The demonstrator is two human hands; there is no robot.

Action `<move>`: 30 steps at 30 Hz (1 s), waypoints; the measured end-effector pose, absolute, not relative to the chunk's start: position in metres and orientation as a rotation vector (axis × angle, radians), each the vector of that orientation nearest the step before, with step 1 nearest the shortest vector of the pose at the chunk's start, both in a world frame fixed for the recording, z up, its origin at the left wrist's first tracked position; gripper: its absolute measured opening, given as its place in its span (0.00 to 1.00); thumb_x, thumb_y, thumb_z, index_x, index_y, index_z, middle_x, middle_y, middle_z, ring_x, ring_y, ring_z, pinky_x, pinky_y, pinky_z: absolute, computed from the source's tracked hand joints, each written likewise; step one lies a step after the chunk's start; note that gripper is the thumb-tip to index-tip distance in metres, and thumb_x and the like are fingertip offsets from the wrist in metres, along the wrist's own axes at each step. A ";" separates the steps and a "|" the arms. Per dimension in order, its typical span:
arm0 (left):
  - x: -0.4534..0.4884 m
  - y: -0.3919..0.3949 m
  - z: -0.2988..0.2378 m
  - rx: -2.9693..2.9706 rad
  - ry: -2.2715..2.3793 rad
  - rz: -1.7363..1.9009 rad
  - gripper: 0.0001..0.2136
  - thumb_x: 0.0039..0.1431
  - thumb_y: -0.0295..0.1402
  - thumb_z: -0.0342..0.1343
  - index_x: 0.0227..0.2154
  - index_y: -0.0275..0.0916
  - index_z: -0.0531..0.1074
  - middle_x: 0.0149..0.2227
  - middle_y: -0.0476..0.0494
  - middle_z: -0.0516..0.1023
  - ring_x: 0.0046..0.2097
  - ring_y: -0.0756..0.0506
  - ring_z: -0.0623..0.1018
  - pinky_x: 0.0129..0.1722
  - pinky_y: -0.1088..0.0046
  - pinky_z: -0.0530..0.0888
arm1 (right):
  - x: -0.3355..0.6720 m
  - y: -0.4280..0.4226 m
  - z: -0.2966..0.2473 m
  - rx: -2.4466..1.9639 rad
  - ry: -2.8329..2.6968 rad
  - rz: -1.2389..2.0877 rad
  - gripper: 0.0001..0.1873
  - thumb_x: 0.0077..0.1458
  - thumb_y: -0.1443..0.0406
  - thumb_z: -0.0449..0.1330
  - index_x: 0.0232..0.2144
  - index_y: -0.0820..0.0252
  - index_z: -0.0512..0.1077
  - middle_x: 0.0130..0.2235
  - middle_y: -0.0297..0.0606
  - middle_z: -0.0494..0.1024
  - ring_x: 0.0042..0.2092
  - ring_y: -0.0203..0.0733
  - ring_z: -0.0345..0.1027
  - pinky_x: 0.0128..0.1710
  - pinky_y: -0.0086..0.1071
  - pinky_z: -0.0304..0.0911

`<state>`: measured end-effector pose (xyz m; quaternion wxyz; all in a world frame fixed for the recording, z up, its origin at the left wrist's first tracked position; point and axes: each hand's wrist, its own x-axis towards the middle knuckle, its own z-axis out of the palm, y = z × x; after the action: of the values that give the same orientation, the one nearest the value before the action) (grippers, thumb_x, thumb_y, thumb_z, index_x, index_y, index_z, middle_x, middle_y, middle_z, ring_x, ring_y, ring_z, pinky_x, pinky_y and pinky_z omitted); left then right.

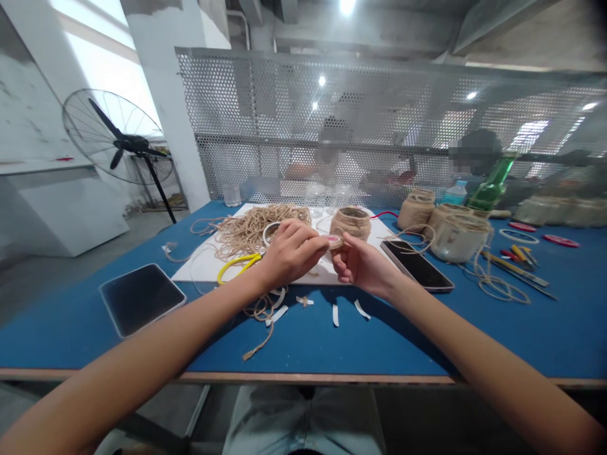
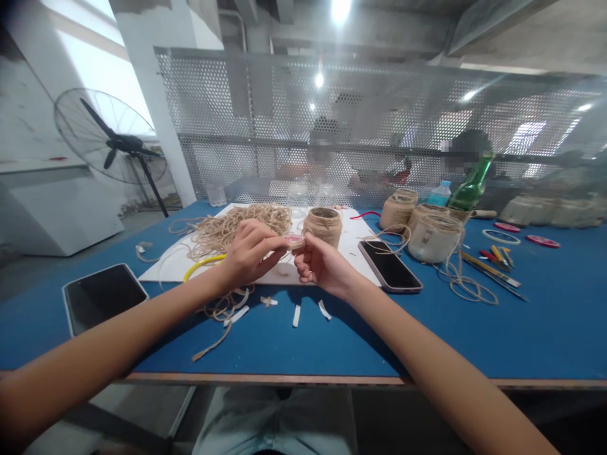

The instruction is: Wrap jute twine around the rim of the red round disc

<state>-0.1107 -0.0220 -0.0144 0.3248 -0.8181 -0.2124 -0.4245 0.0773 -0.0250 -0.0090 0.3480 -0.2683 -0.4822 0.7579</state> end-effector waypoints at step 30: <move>-0.109 -0.022 -0.021 -2.161 -0.542 -1.028 0.10 0.52 0.29 0.53 0.38 0.45 0.69 0.33 0.49 0.72 0.37 0.48 0.66 0.45 0.64 0.61 | 0.065 -0.028 -0.025 -0.651 -1.335 1.664 0.12 0.49 0.60 0.55 0.20 0.61 0.63 0.17 0.28 0.61 0.19 0.28 0.51 0.20 0.26 0.51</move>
<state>-0.1091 -0.0222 -0.0209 0.3371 -0.8291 -0.2081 -0.3946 0.0654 -0.0284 -0.0254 0.4400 -0.2622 -0.5374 0.6700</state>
